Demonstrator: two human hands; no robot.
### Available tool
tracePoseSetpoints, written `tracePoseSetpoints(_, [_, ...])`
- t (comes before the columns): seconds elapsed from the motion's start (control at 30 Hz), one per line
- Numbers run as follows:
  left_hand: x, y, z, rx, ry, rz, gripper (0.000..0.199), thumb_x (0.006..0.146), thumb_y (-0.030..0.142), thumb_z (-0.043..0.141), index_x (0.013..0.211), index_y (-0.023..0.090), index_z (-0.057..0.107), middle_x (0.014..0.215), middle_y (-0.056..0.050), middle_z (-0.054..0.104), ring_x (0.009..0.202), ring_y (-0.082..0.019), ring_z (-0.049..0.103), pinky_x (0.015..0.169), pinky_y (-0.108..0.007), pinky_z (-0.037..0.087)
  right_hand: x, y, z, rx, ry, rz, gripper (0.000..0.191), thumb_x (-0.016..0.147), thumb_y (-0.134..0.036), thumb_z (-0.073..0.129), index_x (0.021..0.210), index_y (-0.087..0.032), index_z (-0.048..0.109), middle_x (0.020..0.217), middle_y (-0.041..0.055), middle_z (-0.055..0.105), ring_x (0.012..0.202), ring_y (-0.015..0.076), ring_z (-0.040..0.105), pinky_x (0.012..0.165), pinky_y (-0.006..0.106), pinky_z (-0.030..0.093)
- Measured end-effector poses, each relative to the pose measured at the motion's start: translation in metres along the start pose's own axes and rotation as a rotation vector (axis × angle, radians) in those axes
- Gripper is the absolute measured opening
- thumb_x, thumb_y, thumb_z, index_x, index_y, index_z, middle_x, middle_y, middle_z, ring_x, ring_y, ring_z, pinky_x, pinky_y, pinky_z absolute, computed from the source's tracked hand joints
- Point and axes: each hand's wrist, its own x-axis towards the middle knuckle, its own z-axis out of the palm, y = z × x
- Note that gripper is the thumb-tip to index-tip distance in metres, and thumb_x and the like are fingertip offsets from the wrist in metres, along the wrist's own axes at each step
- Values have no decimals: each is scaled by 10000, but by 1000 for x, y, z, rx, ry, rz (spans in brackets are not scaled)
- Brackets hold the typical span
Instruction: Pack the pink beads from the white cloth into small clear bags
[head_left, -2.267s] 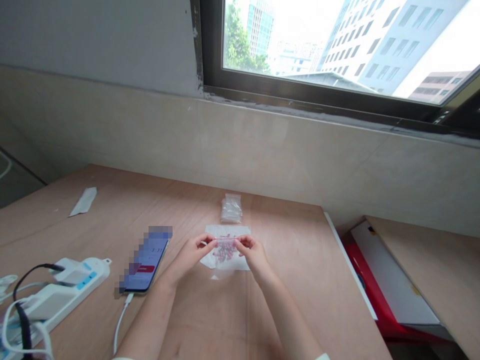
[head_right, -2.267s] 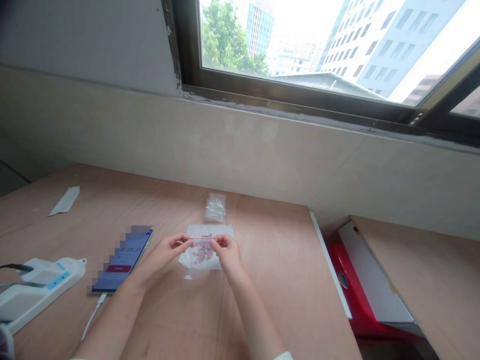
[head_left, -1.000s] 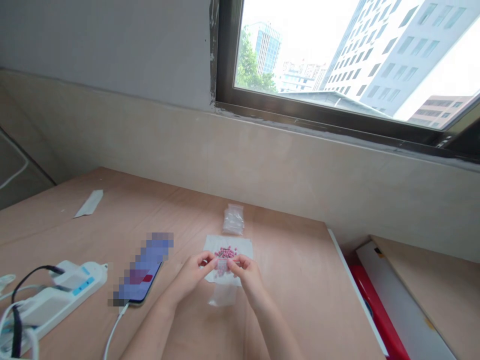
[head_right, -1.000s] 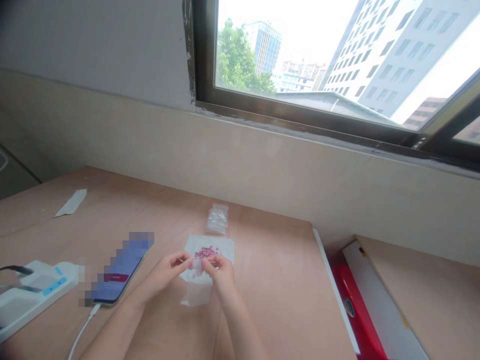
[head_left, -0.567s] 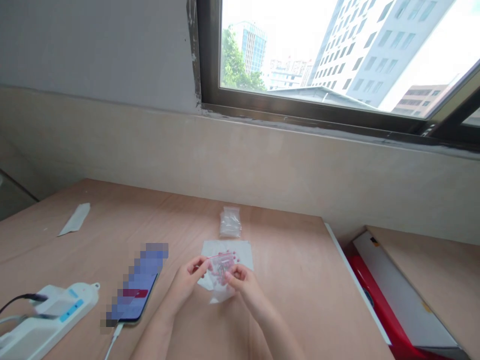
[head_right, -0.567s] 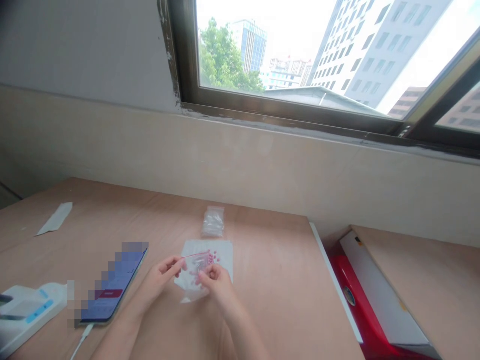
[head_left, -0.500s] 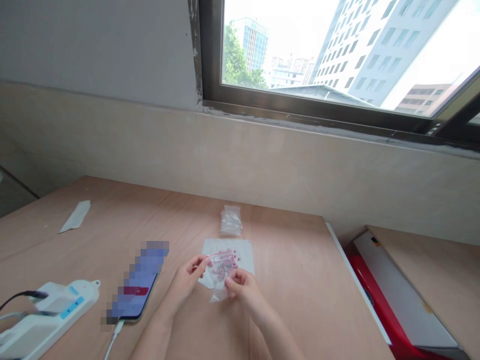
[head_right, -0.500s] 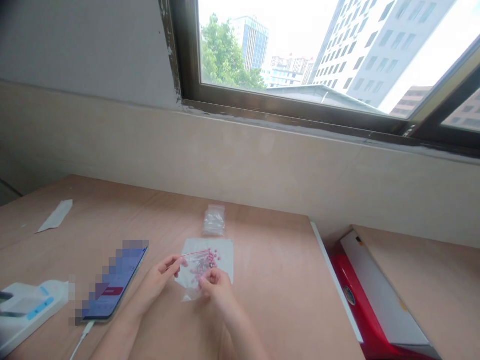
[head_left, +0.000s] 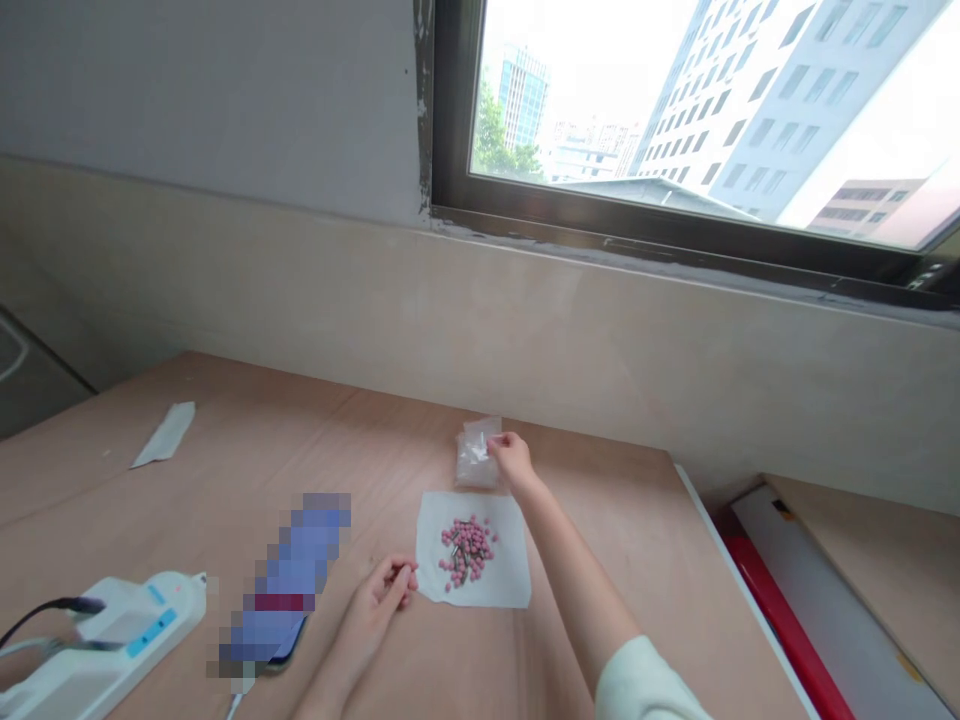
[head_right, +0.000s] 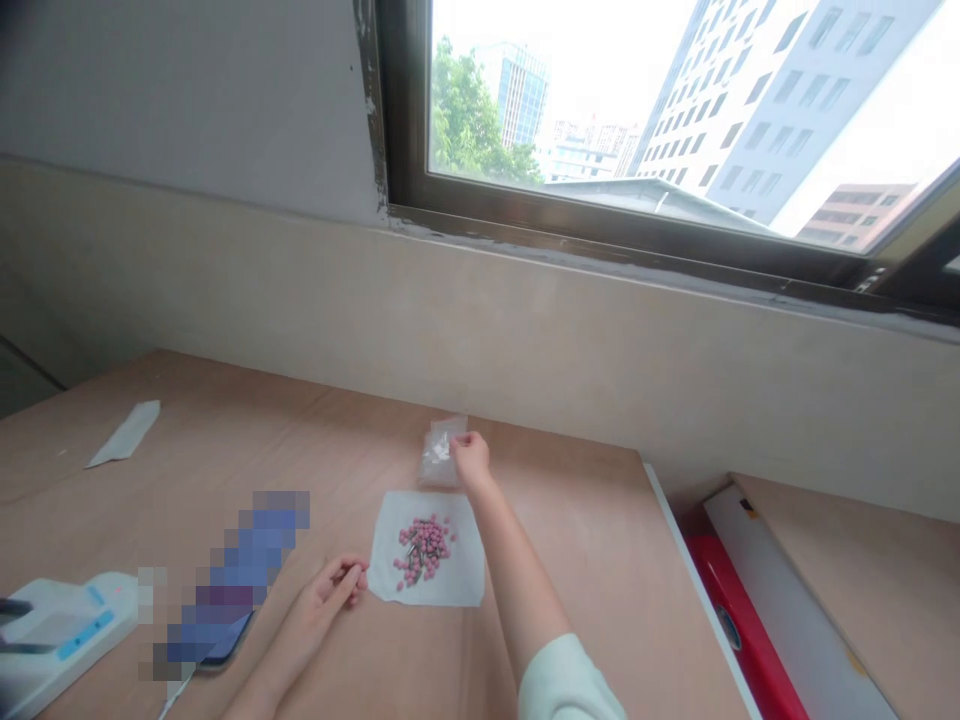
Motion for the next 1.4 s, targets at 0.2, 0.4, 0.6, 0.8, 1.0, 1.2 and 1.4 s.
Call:
tracePoseSetpoints(0.2, [-4, 5, 1, 44, -7, -2, 292, 685, 444, 503, 761, 168, 561, 630, 11, 536, 578, -112, 478, 578, -214, 395, -6, 13, 12, -203, 116, -18, 277, 641, -255, 516, 858, -88, 557, 891, 192, 556, 930, 302, 464, 788, 385, 301])
tracePoseSetpoints(0.4, [-8, 12, 2, 57, 0, -7, 252, 692, 399, 499, 778, 169, 556, 645, 11, 539, 604, -113, 488, 603, -214, 400, -52, 58, -11, -269, 257, -164, 303, 728, -300, 372, 902, -99, 518, 912, 164, 537, 889, 250, 466, 779, 346, 325])
tracePoseSetpoints(0.6, [-10, 12, 3, 96, -27, 19, 248, 712, 394, 475, 792, 170, 547, 649, 15, 526, 606, -115, 489, 591, -213, 391, -114, 111, -43, -238, 266, -112, 183, 754, -292, 338, 625, -194, 423, 642, 53, 510, 616, 181, 469, 587, 285, 346])
tracePoseSetpoints(0.8, [-9, 8, 3, 146, -40, 51, 246, 714, 392, 475, 794, 170, 546, 642, 16, 526, 597, -119, 489, 574, -215, 386, -133, 117, -44, -361, 298, -254, 217, 783, -282, 323, 589, -200, 377, 626, 42, 463, 614, 173, 428, 576, 285, 318])
tracePoseSetpoints(1.0, [-15, 7, 4, 212, -20, 63, 259, 715, 408, 468, 789, 173, 547, 615, 22, 529, 588, -124, 497, 572, -217, 386, -132, 118, -41, -522, 312, -268, 244, 795, -250, 306, 559, -201, 346, 638, 50, 450, 642, 180, 416, 597, 295, 308])
tracePoseSetpoints(1.2, [-27, 7, 6, 241, 25, 42, 258, 717, 409, 465, 786, 177, 552, 613, 21, 536, 601, -128, 515, 592, -214, 394, -135, 119, -42, -564, 320, -308, 257, 794, -220, 304, 542, -198, 353, 615, 40, 431, 631, 169, 400, 594, 291, 303])
tracePoseSetpoints(1.4, [-27, 8, 7, 258, 32, 33, 248, 711, 405, 465, 777, 180, 546, 612, 21, 527, 604, -129, 510, 600, -213, 395, -134, 120, -43, -557, 311, -301, 258, 791, -221, 310, 540, -195, 362, 613, 35, 426, 638, 167, 397, 600, 288, 300])
